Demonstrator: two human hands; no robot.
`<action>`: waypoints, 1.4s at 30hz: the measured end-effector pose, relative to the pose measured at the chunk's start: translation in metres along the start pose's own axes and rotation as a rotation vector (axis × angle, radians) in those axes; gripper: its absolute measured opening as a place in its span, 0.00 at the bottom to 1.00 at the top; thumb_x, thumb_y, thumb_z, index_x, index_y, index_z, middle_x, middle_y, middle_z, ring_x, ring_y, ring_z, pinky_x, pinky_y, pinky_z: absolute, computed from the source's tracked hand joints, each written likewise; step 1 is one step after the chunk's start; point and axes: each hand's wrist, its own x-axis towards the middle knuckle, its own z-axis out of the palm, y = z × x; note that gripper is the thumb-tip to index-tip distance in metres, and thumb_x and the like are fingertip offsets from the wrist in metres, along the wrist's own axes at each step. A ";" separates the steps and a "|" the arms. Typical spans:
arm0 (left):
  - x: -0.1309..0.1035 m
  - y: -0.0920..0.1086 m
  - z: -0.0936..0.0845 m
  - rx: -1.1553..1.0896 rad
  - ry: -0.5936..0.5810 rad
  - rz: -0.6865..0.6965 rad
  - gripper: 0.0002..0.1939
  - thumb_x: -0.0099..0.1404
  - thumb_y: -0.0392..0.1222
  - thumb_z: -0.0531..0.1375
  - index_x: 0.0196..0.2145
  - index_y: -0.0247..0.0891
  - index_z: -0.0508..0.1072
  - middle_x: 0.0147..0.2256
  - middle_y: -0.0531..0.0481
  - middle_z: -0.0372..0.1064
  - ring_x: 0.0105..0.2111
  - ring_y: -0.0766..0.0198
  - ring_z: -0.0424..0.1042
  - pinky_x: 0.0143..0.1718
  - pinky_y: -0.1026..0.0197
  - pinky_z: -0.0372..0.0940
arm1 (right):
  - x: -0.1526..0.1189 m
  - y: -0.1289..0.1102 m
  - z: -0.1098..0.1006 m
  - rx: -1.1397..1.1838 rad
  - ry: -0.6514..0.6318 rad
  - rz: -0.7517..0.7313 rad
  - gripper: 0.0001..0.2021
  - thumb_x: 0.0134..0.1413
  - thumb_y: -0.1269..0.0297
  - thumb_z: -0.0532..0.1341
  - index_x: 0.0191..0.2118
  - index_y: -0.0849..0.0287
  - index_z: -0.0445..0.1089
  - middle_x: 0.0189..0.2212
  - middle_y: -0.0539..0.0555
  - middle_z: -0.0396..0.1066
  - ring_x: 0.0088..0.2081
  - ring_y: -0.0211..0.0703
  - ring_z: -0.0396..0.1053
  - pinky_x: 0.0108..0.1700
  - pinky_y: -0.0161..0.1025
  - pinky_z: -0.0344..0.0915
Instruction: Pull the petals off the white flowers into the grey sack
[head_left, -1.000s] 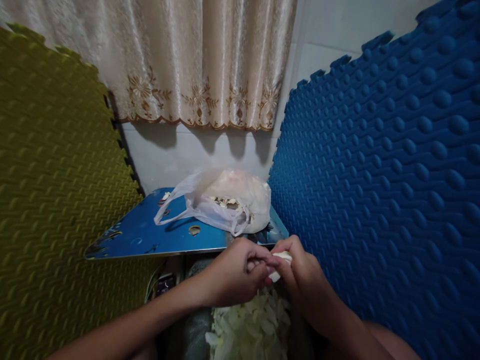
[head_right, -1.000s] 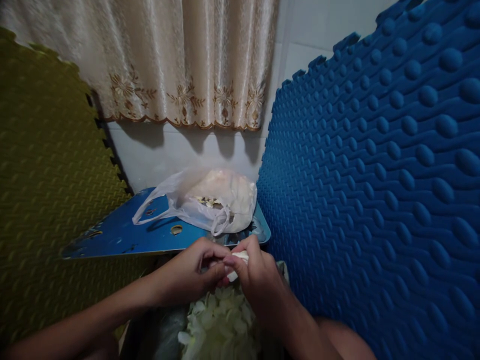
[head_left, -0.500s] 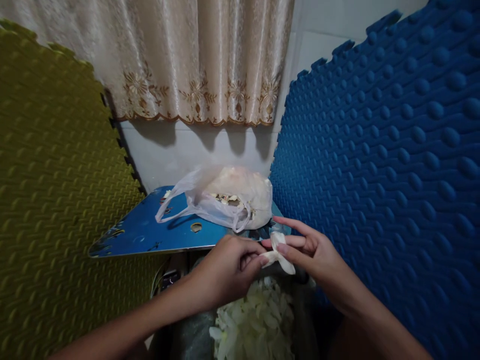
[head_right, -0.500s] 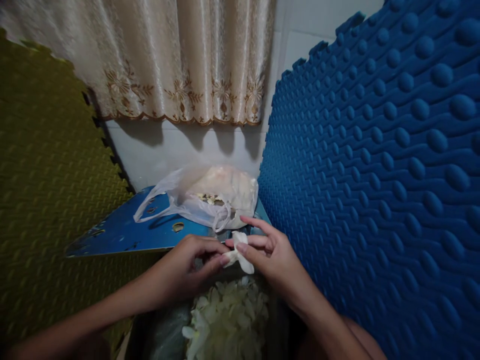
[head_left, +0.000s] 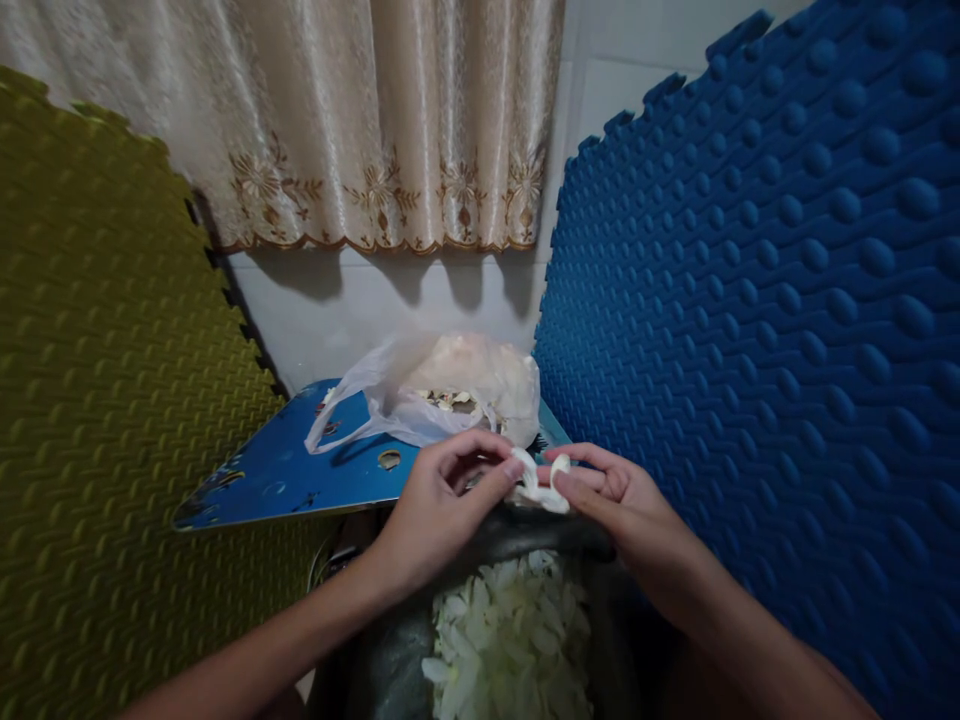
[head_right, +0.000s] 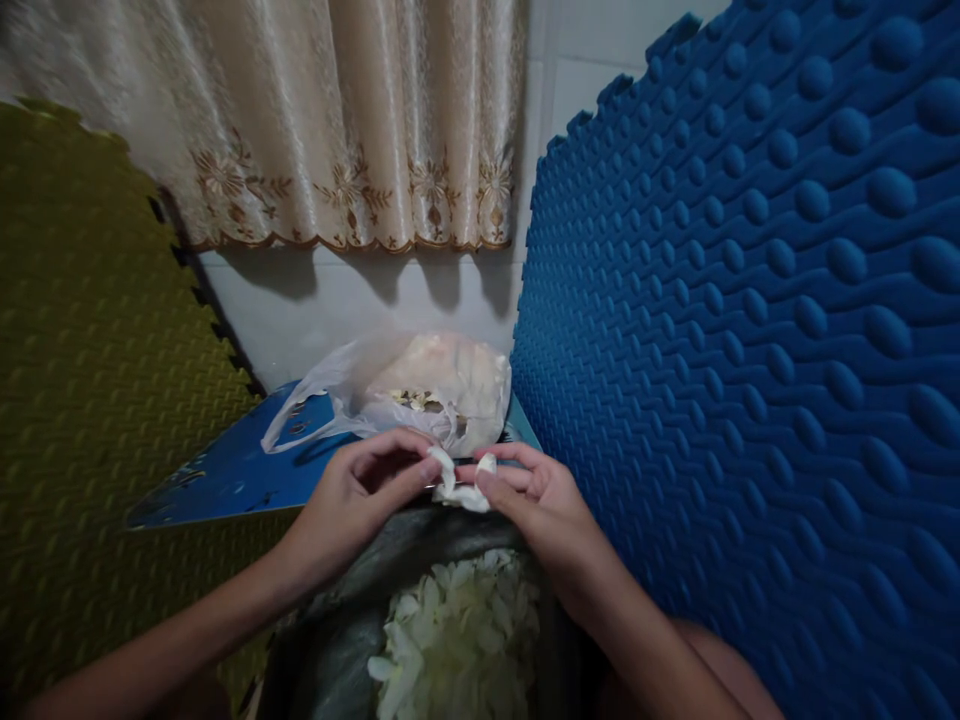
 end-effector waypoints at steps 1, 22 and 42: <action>0.001 -0.001 -0.001 -0.047 0.015 -0.045 0.07 0.57 0.41 0.62 0.30 0.34 0.72 0.30 0.50 0.71 0.32 0.66 0.70 0.34 0.67 0.64 | 0.000 -0.001 -0.001 0.007 0.039 -0.006 0.18 0.45 0.58 0.67 0.40 0.60 0.66 0.31 0.56 0.77 0.31 0.44 0.75 0.33 0.36 0.67; 0.004 -0.008 -0.006 -0.109 -0.053 -0.218 0.10 0.50 0.42 0.67 0.20 0.32 0.74 0.21 0.54 0.66 0.24 0.71 0.63 0.26 0.70 0.56 | 0.005 0.002 -0.011 -0.376 0.106 -0.220 0.13 0.49 0.55 0.61 0.36 0.59 0.65 0.28 0.55 0.75 0.33 0.45 0.70 0.33 0.37 0.62; 0.014 -0.021 -0.006 -0.024 0.067 -0.272 0.13 0.49 0.47 0.66 0.21 0.33 0.71 0.18 0.55 0.66 0.20 0.71 0.61 0.23 0.69 0.53 | -0.008 -0.004 -0.004 -0.720 0.120 -0.385 0.09 0.50 0.58 0.62 0.27 0.56 0.74 0.22 0.49 0.72 0.22 0.38 0.66 0.21 0.31 0.59</action>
